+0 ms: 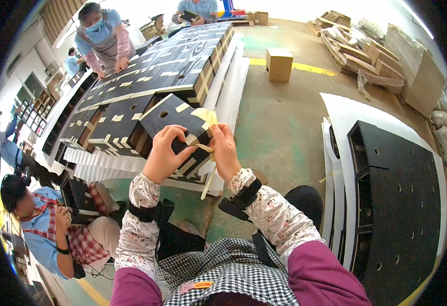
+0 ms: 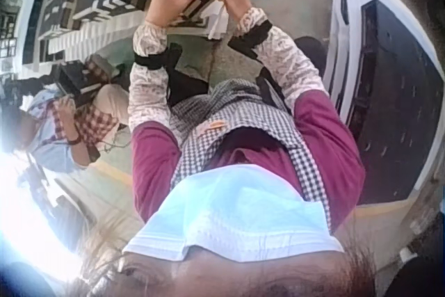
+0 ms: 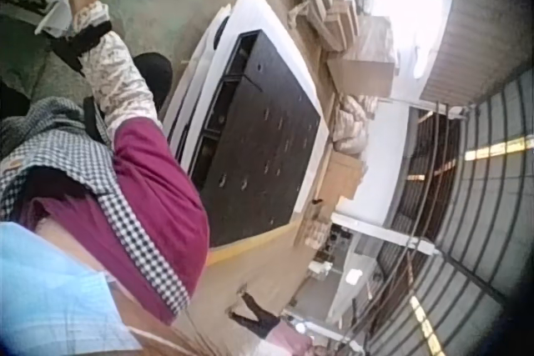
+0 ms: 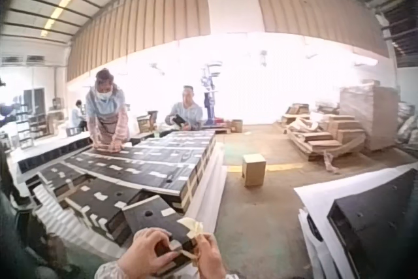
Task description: The person applies yellow tape to the edges of small, dark wooden drawer components in a workshop. They pick up each drawer, apply tape to the corners and edges, and then place the finished unit onto a stack on the table. The process is repeated for multiple drawer units.
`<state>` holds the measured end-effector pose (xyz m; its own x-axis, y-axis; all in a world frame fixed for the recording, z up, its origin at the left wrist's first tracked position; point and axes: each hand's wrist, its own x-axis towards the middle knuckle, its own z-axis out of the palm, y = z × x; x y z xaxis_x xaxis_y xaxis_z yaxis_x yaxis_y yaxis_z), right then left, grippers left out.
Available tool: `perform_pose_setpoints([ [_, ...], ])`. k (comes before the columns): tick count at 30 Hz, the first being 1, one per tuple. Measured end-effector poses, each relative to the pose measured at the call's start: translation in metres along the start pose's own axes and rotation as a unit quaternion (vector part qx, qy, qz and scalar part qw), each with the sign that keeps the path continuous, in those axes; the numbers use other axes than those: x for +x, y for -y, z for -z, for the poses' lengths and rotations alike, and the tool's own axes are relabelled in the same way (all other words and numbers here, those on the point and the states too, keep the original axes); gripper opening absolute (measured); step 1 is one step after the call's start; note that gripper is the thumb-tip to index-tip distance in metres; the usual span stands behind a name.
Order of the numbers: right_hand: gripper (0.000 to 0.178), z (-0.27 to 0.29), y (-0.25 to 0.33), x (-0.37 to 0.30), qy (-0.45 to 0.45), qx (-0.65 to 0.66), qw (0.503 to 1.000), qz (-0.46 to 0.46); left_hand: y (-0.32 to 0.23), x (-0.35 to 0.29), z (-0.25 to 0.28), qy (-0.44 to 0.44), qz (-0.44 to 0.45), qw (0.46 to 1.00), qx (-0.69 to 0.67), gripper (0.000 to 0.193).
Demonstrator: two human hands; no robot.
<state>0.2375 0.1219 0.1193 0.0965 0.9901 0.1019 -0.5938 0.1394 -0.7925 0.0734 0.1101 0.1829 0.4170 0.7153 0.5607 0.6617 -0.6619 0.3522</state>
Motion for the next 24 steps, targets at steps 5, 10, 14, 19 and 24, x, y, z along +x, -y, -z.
perform_pose_setpoints([
  [5,0.018,-0.008,-0.005,0.001,0.014,-0.012,1.0,-0.006,0.008,-0.001,0.006,-0.011,-0.008,1.0,0.004,0.031],
  [10,0.02,-0.021,-0.009,0.006,0.031,-0.042,0.998,-0.024,0.024,-0.007,0.01,0.0,0.032,0.999,0.004,0.036],
  [14,0.019,0.0,0.002,0.022,0.076,-0.099,0.992,0.0,0.025,-0.01,0.011,-0.02,0.034,0.997,0.06,0.044],
  [19,0.011,-0.028,0.049,0.032,0.086,-0.481,0.771,0.409,0.035,-0.035,0.014,-0.043,0.039,0.994,0.097,0.057],
  [24,0.007,-0.065,0.037,0.021,0.208,-0.71,0.535,0.408,0.038,-0.032,0.0,-0.081,0.041,0.992,0.084,0.058],
])
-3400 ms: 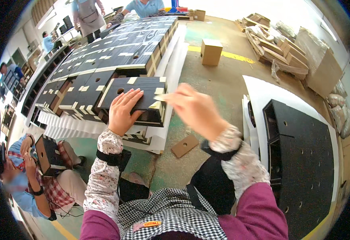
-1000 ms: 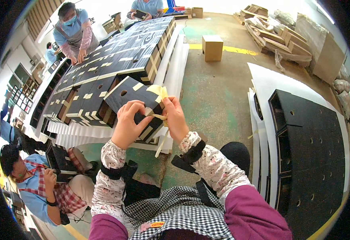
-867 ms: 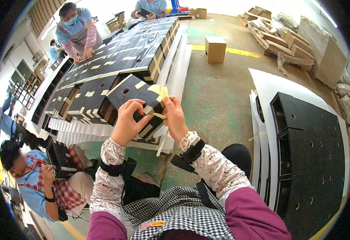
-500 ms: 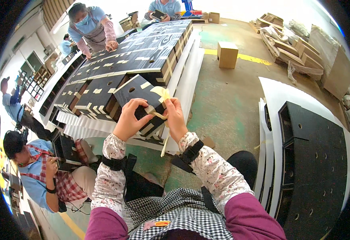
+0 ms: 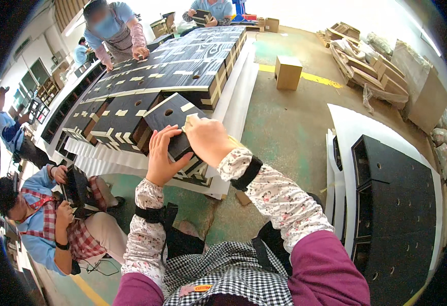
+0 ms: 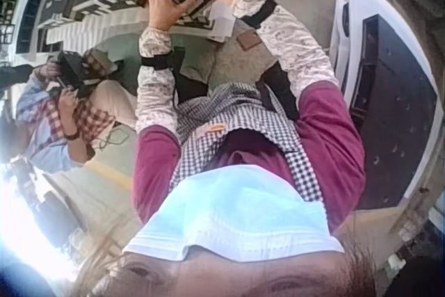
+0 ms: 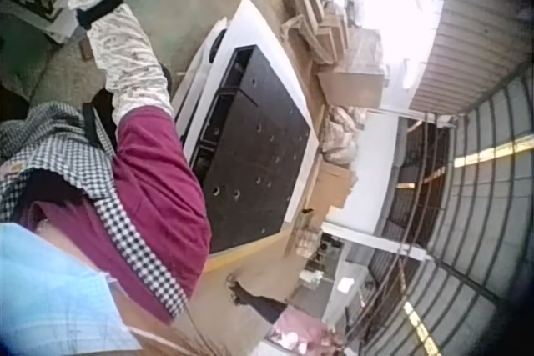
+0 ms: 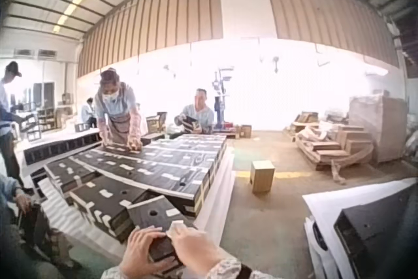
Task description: The person applies yellow tape to the edges of small, dark wooden drawer components in a workshop. They pick up each drawer, apply tape to the corners and edges, and then place the finished unit onto a stack on the table. The process is repeated for multiple drawer units.
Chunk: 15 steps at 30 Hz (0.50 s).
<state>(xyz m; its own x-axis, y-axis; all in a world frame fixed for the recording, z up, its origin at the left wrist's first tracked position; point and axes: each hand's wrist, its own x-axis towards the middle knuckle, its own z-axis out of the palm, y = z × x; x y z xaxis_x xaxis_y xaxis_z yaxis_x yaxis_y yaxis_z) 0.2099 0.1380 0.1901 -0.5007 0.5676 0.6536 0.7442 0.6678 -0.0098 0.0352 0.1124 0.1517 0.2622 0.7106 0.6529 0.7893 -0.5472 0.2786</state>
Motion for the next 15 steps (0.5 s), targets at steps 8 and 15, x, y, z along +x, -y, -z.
perform_pose_setpoints([
  [8,0.006,0.042,-0.002,-0.007,-0.053,0.051,0.997,-0.03,0.001,-0.003,0.001,-0.007,-0.002,1.0,-0.005,0.056],
  [15,0.013,0.014,0.006,-0.015,0.032,-0.066,0.995,0.069,0.004,0.001,0.002,-0.024,-0.009,1.0,-0.008,0.057],
])
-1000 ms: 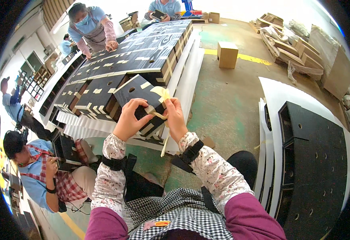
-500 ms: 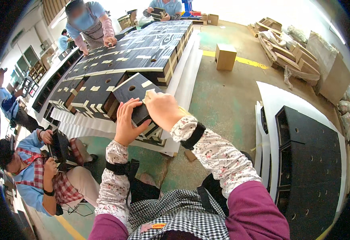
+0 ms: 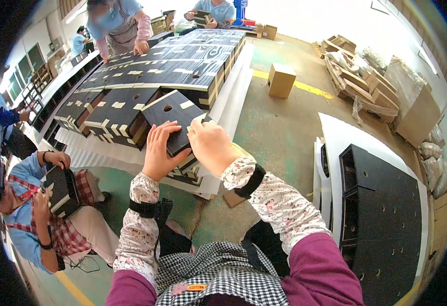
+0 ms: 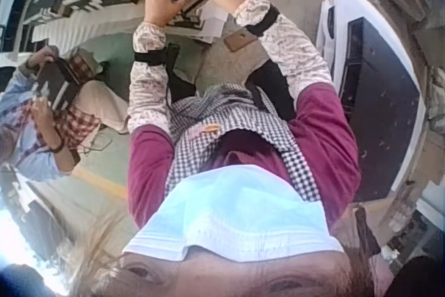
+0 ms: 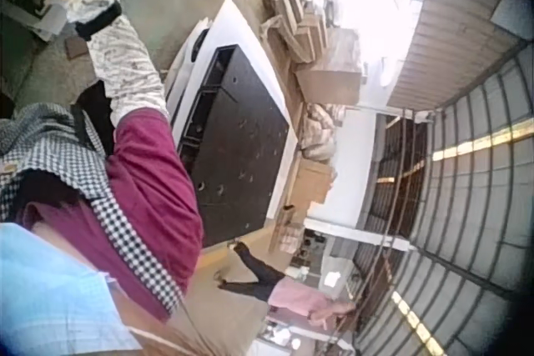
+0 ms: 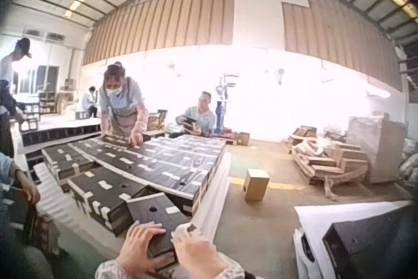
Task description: The person applies yellow tape to the edges of small, dark wooden drawer components in a workshop. They pick up each drawer, apply tape to the corners and edges, and then place the finished unit onto a stack on the table. The process is repeated for multiple drawer units.
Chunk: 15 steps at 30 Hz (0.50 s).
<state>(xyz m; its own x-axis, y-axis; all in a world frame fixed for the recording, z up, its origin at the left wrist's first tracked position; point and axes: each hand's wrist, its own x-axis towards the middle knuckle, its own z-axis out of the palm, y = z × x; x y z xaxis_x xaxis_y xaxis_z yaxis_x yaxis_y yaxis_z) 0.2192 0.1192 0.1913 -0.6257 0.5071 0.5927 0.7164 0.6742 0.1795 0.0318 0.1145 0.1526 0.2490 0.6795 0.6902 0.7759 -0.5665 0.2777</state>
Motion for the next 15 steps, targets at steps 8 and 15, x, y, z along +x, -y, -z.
perform_pose_setpoints([
  [8,0.006,0.043,-0.002,-0.006,-0.061,0.121,0.99,-0.049,0.0,-0.006,0.004,0.011,0.009,1.0,0.0,0.055],
  [15,0.01,0.0,0.0,0.001,0.006,0.003,1.0,0.008,-0.005,-0.003,0.001,0.001,0.008,1.0,-0.007,0.055],
])
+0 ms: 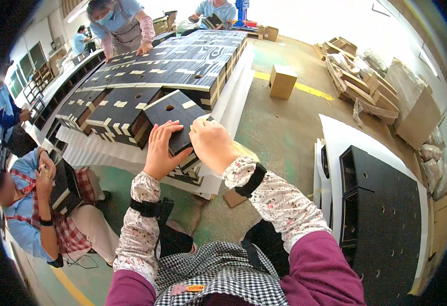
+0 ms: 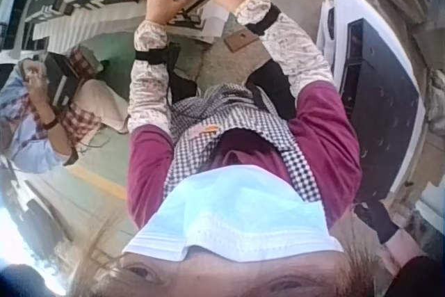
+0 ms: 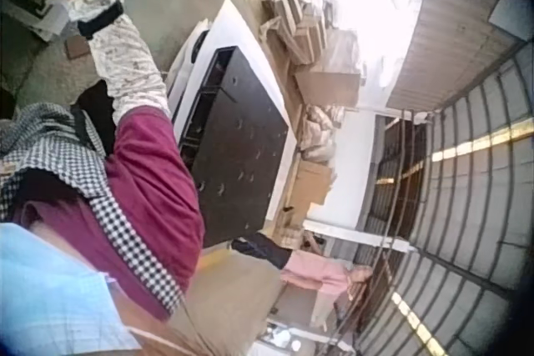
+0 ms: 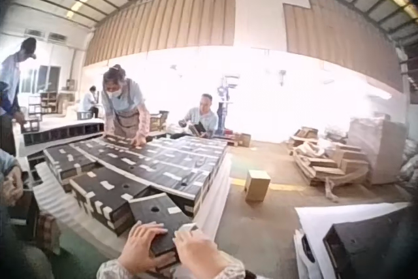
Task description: The person applies yellow tape to the edges of small, dark wooden drawer components in a workshop. They pick up each drawer, apply tape to the corners and edges, and then place the finished unit onto a stack on the table. The process is repeated for multiple drawer units.
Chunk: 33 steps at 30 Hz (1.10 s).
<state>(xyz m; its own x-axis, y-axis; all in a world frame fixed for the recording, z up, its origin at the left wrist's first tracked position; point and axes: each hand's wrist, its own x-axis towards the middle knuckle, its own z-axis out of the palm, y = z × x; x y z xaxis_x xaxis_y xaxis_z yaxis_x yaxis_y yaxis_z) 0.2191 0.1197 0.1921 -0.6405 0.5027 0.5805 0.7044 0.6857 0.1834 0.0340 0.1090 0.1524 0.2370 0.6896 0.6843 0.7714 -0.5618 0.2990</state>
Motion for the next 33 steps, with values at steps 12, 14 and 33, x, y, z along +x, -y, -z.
perform_pose_setpoints([
  [12,0.006,0.043,0.0,-0.021,-0.1,0.117,0.983,-0.099,0.0,0.0,0.001,0.009,0.002,1.0,0.014,0.052],
  [14,0.006,0.011,-0.019,-0.011,-0.051,0.03,0.996,-0.06,-0.003,0.005,-0.002,0.011,-0.003,1.0,0.008,0.052],
  [33,0.014,0.006,-0.02,-0.028,-0.172,0.166,0.961,-0.141,0.0,0.006,-0.007,0.023,0.001,1.0,0.02,0.054],
])
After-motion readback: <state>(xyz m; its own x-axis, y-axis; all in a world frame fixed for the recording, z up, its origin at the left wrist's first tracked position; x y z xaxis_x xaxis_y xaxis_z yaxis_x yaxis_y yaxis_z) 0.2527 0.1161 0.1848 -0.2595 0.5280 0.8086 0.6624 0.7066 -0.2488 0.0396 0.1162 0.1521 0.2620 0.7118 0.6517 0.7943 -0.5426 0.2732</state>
